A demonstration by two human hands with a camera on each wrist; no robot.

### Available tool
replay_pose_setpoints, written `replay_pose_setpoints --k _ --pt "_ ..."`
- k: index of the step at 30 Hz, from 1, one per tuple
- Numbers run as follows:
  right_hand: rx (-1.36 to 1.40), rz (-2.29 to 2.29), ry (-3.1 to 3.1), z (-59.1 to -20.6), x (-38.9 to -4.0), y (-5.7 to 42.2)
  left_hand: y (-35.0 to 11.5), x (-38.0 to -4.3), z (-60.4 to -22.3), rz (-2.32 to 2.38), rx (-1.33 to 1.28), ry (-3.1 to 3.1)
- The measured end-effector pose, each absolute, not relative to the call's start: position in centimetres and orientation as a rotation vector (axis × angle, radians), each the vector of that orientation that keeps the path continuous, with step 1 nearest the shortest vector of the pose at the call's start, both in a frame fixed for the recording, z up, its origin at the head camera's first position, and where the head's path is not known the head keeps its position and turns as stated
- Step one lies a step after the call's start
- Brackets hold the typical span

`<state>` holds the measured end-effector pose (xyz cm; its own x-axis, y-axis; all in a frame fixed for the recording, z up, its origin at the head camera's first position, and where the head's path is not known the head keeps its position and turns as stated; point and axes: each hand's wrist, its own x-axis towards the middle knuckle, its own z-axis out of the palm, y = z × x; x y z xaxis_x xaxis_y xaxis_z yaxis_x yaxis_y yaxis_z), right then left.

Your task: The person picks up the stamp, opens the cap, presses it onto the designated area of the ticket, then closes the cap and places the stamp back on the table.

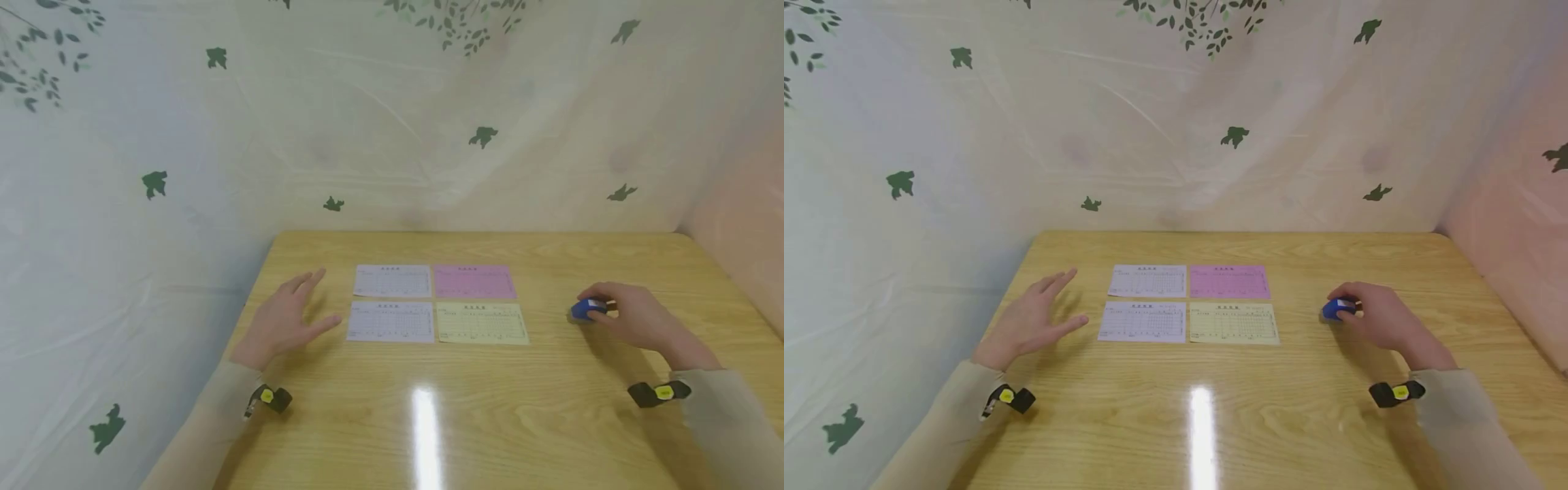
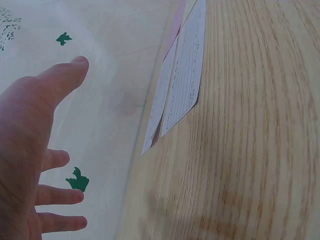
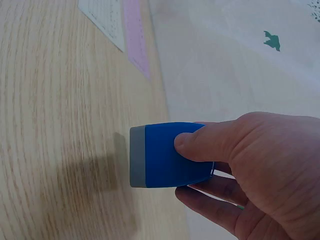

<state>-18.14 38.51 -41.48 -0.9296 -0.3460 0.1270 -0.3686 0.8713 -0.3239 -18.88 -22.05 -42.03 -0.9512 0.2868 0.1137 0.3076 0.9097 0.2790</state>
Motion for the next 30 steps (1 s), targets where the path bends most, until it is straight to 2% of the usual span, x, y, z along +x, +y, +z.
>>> replay_pose_setpoints --k 20,30 --pt "0.627 0.547 -2.793 -37.6 -16.6 35.3 -21.3 -18.6 -41.6 -0.491 -0.421 -2.921" --pt "0.641 0.707 -2.702 -35.8 -15.8 32.5 -19.7 -18.8 -41.4 -0.779 -0.58 -2.61"
